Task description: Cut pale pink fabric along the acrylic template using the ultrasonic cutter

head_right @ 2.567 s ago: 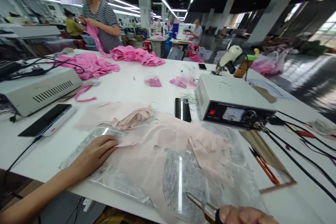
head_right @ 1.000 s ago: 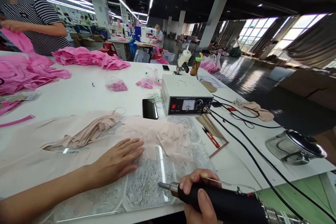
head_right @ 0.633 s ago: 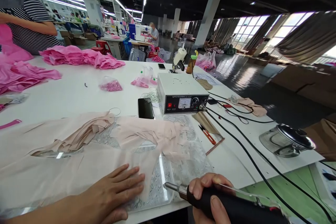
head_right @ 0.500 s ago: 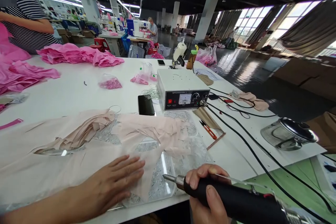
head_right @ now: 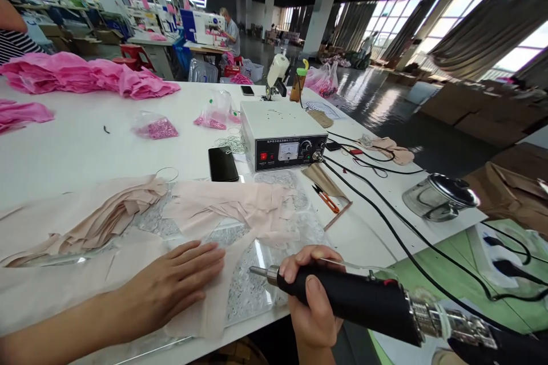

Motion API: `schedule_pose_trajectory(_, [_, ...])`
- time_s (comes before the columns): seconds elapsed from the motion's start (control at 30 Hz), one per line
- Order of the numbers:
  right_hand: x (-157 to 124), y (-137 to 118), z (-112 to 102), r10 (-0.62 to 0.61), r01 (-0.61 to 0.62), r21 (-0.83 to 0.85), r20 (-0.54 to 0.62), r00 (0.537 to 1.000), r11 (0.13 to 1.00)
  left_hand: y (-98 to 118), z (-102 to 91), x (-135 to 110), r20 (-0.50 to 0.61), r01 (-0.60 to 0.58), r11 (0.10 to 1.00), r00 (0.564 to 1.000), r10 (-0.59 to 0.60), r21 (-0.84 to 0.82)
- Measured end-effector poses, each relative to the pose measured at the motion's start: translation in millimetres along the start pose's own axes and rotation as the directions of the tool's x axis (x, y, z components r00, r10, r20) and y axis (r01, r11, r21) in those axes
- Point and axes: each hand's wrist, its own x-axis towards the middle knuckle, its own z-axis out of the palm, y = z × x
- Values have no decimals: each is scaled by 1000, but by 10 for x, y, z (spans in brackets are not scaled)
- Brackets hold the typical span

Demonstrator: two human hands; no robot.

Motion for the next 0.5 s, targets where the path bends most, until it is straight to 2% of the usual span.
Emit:
schedule_pose_trajectory(0.1, [6, 53, 18, -6, 7, -32, 26, 1000, 999, -72, 74, 169, 32, -43, 998, 998, 45, -45])
schedule_pose_trajectory(0.2, [17, 63, -1, -14, 15, -72, 13, 1000, 997, -76, 105, 90, 60, -43, 998, 997, 47, -53])
schedule_pose_trajectory(0.33, [50, 72, -22, -22, 21, -92, -14, 1000, 996, -23, 38, -114, 73, -23, 999, 997, 25, -39])
schedule_pose_trajectory(0.4, [67, 93, -14, -20, 18, -100, -12, 1000, 995, -12, -7, -120, 62, -13, 998, 998, 16, -58])
schedule_pose_trajectory(0.5, [83, 133, 4, -7, 5, -108, -13, 1000, 994, -37, -24, -3, 36, -17, 996, 999, 21, -92])
